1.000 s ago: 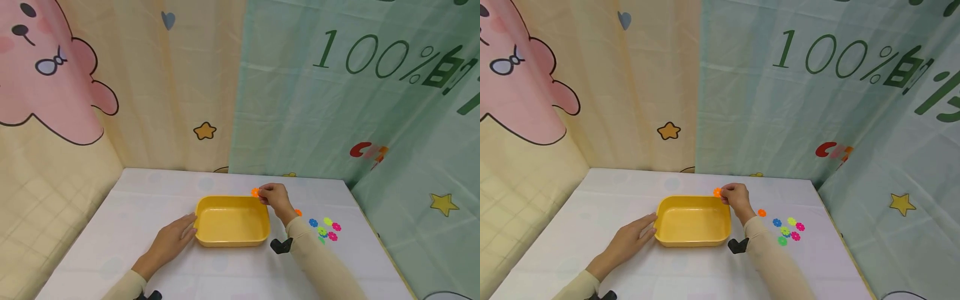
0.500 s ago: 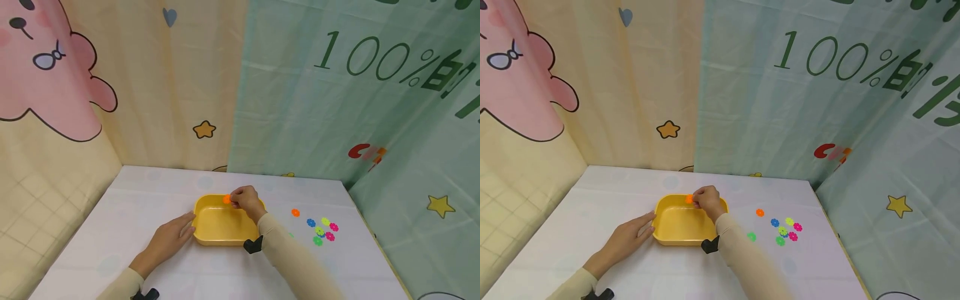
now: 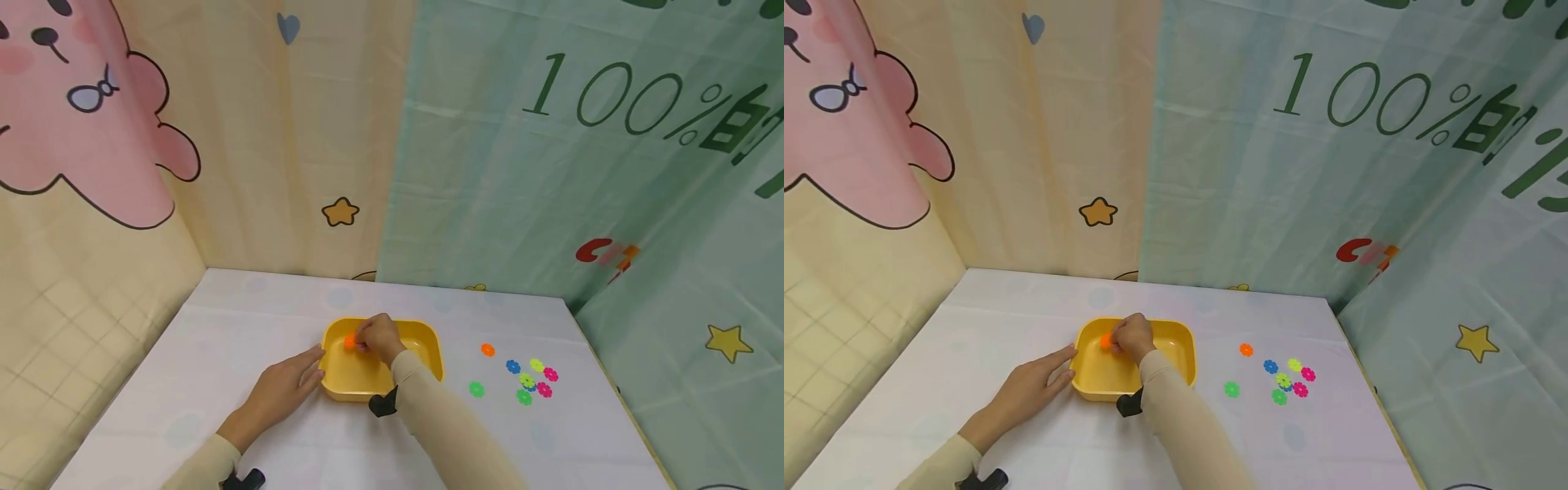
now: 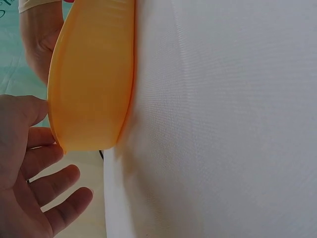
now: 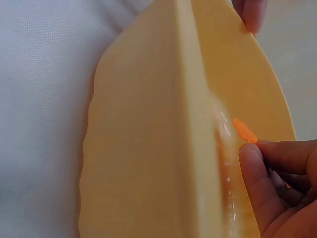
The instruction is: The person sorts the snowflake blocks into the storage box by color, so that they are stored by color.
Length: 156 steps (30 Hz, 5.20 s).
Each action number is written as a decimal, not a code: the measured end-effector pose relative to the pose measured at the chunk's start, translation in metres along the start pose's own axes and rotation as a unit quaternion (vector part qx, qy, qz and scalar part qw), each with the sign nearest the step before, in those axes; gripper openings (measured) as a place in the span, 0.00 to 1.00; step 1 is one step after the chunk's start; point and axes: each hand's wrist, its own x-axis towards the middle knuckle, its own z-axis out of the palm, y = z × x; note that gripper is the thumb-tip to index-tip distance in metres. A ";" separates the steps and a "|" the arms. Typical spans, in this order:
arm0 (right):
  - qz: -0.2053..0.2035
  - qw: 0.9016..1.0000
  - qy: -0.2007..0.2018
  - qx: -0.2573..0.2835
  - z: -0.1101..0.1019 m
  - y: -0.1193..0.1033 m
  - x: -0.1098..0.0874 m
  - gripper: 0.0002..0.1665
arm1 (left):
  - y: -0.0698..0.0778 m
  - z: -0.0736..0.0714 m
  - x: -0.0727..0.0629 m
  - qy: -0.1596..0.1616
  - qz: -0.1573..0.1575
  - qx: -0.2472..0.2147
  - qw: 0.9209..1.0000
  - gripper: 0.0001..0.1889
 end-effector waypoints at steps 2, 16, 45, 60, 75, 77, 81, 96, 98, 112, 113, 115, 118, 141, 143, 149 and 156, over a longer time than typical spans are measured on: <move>0.005 1.000 -0.003 -0.005 0.003 0.001 0.000 0.05 | 0.000 0.000 0.000 0.000 -0.001 0.001 1.000 0.27; 0.015 0.998 0.000 -0.056 0.019 0.005 0.003 0.04 | 0.003 -0.003 -0.001 -0.016 -0.016 0.007 1.000 0.27; -0.058 0.995 -0.002 -0.082 -0.008 0.001 -0.004 0.04 | 0.003 -0.008 0.000 -0.022 -0.003 -0.001 1.000 0.28; -0.111 0.994 0.003 -0.005 -0.088 -0.006 -0.017 0.05 | 0.005 0.001 0.002 -0.009 0.037 0.028 0.999 0.31; -0.061 0.993 0.104 -0.009 -0.206 0.053 -0.026 0.10 | 0.003 0.007 -0.005 0.001 0.087 0.094 0.992 0.35; -0.057 0.992 0.113 -0.022 -0.223 0.061 -0.030 0.12 | 0.004 0.009 -0.007 -0.001 0.084 0.098 0.992 0.35; -0.056 0.990 0.127 -0.036 -0.255 0.076 -0.041 0.14 | 0.005 0.012 -0.010 0.000 0.081 0.107 0.991 0.34; -0.035 0.984 0.170 -0.047 -0.329 0.128 -0.063 0.17 | 0.005 0.014 -0.014 0.010 0.069 0.144 0.987 0.35; -0.028 0.984 0.170 -0.045 -0.330 0.134 -0.060 0.16 | 0.006 0.013 -0.015 0.012 0.068 0.149 0.986 0.35; 0.034 0.988 0.131 -0.077 -0.299 0.143 -0.028 0.14 | 0.009 0.017 -0.014 0.002 0.066 0.164 0.984 0.35; 0.034 0.987 0.131 -0.081 -0.297 0.145 -0.025 0.13 | 0.010 0.017 -0.014 0.001 0.065 0.164 0.984 0.35; 0.034 0.988 0.128 -0.085 -0.293 0.147 -0.019 0.12 | 0.010 0.017 -0.015 0.002 0.065 0.166 0.984 0.36; 0.031 0.988 0.126 -0.087 -0.287 0.147 -0.013 0.11 | 0.010 0.017 -0.015 0.009 0.067 0.167 0.984 0.35; 0.041 0.983 0.095 -0.153 -0.256 0.151 0.008 0.17 | 0.014 0.012 -0.014 -0.010 0.052 0.145 0.988 0.36; 0.037 0.982 0.098 -0.158 -0.255 0.150 0.007 0.17 | 0.015 0.011 -0.013 -0.014 0.048 0.142 0.989 0.36; 0.027 0.979 0.102 -0.176 -0.252 0.149 0.005 0.12 | 0.016 0.010 -0.014 -0.022 0.045 0.144 0.988 0.36; 0.022 0.977 0.109 -0.180 -0.249 0.149 0.006 0.08 | 0.017 0.010 -0.016 -0.015 0.046 0.148 0.988 0.36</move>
